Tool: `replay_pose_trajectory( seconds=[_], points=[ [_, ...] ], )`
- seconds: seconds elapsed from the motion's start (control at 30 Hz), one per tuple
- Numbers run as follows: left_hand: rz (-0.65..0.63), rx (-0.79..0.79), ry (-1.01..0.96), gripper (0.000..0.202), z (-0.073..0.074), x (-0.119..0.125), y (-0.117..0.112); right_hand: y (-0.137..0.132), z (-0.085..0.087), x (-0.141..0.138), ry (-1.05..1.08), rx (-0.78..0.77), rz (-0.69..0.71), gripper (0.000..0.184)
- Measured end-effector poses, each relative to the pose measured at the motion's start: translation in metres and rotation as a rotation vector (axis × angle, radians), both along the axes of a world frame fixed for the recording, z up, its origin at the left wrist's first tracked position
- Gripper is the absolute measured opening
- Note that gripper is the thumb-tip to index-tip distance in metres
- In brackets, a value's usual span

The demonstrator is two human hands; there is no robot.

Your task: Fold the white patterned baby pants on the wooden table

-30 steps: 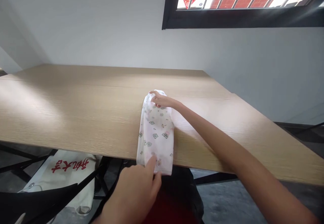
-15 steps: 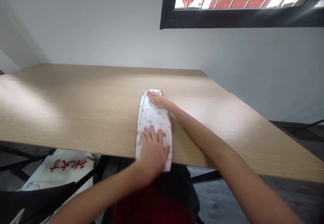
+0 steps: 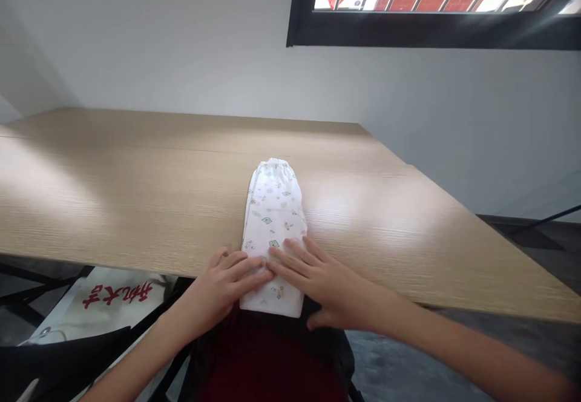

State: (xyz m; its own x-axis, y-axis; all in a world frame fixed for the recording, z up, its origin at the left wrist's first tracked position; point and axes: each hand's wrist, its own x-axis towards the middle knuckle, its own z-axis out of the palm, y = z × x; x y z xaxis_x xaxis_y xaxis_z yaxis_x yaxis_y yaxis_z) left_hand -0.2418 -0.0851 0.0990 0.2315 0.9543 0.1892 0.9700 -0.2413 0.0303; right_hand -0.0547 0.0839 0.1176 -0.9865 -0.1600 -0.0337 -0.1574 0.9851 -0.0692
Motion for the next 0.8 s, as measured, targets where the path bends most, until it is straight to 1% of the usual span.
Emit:
replay_pose_trajectory(
  seconds=[0.07, 0.13, 0.2, 0.23, 0.3, 0.37, 0.47, 0.53, 0.57, 0.63, 0.67, 0.73, 0.8],
  points=[
    [-0.033, 0.026, -0.016, 0.062, -0.003, -0.004, 0.002, -0.008, -0.015, 0.004, 0.181, 0.099, -0.033, 0.075],
    [-0.04, 0.038, -0.025, 0.064, -0.006, -0.007, 0.003, -0.01, -0.025, 0.0, 0.351, 0.145, -0.024, 0.054],
    [-0.039, 0.062, -0.062, 0.059, -0.009, -0.011, 0.004, -0.009, -0.029, -0.008, 0.487, 0.114, 0.016, 0.039],
    [-0.038, 0.082, -0.101, 0.053, -0.009, -0.012, 0.003, -0.009, -0.029, -0.011, 0.538, 0.073, 0.033, 0.033],
    [-0.033, 0.107, -0.217, 0.036, -0.006, -0.013, 0.001, -0.013, -0.024, -0.013, 0.586, -0.043, 0.053, 0.022],
    [-0.043, 0.095, -0.346, 0.027, 0.001, -0.008, -0.004, -0.022, -0.015, -0.009, 0.558, -0.196, 0.049, 0.018],
    [-0.1, 0.017, -0.487, 0.021, 0.02, 0.01, -0.016, -0.044, 0.0, 0.006, 0.481, -0.467, -0.014, 0.012],
    [-0.117, 0.004, -0.553, 0.016, 0.035, 0.021, -0.021, -0.055, 0.011, 0.015, 0.457, -0.651, -0.104, 0.008],
    [-0.099, 0.015, -0.588, 0.014, 0.043, 0.025, -0.02, -0.057, 0.017, 0.016, 0.451, -0.727, -0.167, 0.008],
    [0.002, 0.068, -0.667, 0.011, 0.055, 0.024, -0.009, -0.049, 0.03, 0.011, 0.452, -0.813, -0.292, 0.011],
    [0.082, 0.102, -0.698, 0.01, 0.06, 0.02, 0.003, -0.039, 0.036, 0.004, 0.471, -0.812, -0.356, 0.013],
    [0.274, 0.176, -0.692, 0.014, 0.066, 0.008, 0.034, -0.008, 0.046, -0.02, 0.535, -0.749, -0.478, 0.019],
    [0.484, 0.254, -0.572, 0.023, 0.067, -0.007, 0.07, 0.028, 0.05, -0.051, 0.578, -0.683, -0.593, 0.023]
  ],
)
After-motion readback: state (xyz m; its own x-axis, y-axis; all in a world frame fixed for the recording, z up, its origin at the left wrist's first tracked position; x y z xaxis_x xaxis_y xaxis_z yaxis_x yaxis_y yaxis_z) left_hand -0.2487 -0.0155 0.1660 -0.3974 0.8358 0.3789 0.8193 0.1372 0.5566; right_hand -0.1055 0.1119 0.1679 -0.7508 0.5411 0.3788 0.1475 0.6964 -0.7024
